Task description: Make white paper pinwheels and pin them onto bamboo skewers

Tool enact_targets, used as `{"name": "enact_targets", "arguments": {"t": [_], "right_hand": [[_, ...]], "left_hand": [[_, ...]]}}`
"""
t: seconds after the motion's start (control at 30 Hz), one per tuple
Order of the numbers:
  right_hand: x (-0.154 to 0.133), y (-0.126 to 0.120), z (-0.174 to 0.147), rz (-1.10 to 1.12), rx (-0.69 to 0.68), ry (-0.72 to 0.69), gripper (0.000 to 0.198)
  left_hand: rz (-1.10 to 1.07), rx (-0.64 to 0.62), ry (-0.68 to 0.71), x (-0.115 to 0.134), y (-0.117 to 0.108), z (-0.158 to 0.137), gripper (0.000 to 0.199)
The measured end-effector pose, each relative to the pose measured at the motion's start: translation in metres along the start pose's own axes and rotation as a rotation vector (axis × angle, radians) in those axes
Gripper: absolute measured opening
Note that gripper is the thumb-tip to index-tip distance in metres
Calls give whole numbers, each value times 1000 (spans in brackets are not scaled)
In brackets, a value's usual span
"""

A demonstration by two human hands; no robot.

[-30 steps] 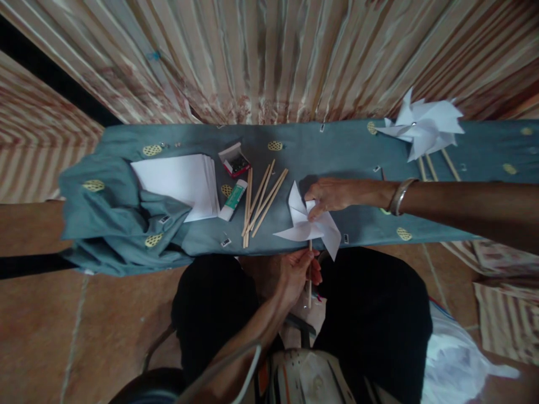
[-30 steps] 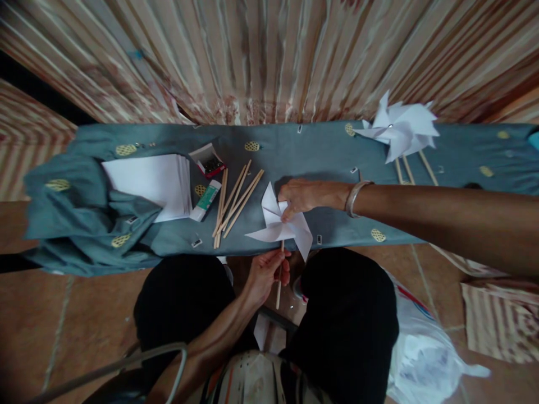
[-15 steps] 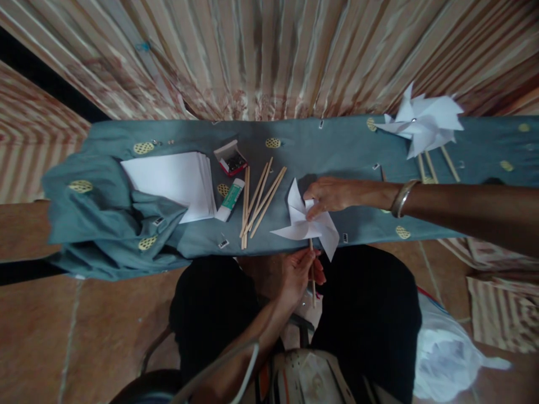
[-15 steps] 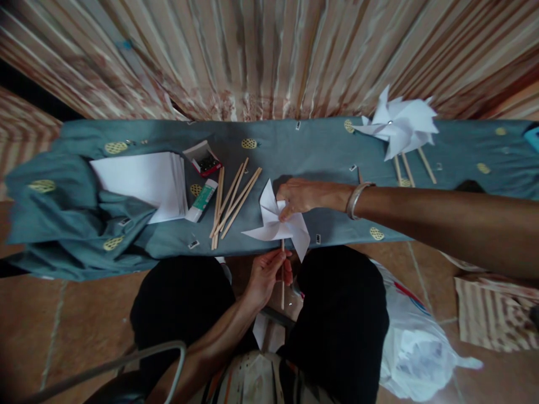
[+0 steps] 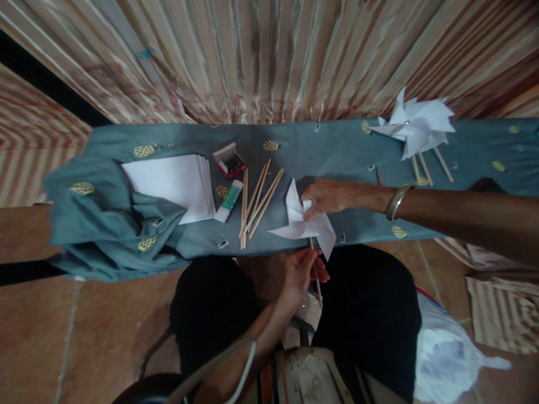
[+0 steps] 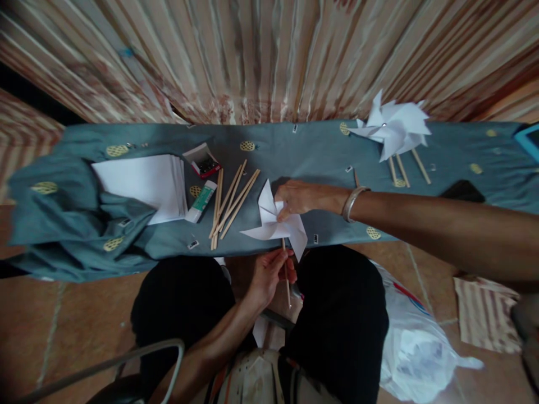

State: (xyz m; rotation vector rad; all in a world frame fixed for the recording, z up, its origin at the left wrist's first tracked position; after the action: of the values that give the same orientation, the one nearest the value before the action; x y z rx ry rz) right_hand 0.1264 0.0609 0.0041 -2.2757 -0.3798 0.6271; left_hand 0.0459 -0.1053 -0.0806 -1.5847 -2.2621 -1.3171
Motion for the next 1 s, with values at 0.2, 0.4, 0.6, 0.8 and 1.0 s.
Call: {"name": "enact_targets", "arguments": {"t": [0.2, 0.4, 0.6, 0.8, 1.0], "right_hand": [[1, -2, -3, 60, -46, 4, 24], [12, 1, 2, 78, 9, -11, 30], [15, -2, -5, 131, 67, 26, 48], [23, -6, -13, 177, 194, 99, 52], [33, -20, -50, 326, 626, 191, 53]], "left_hand": [[6, 4, 37, 4, -2, -3, 53], [47, 45, 38, 6, -6, 0, 50], [80, 40, 45, 10, -5, -2, 50], [124, 40, 70, 16, -3, -5, 52], [163, 2, 124, 29, 5, -9, 55]]}}
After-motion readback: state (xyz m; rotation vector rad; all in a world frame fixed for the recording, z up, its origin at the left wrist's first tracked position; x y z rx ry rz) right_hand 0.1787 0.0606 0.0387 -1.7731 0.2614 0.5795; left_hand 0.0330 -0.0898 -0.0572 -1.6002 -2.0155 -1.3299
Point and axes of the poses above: each hand's wrist, its own z-axis towards the middle knuckle, its own y-axis out of the palm, x = y × z, the point moved 4 cm from there along z, towards the middle knuckle, and after that the axes turned 5 degrees about z, right-handed, at the moved point
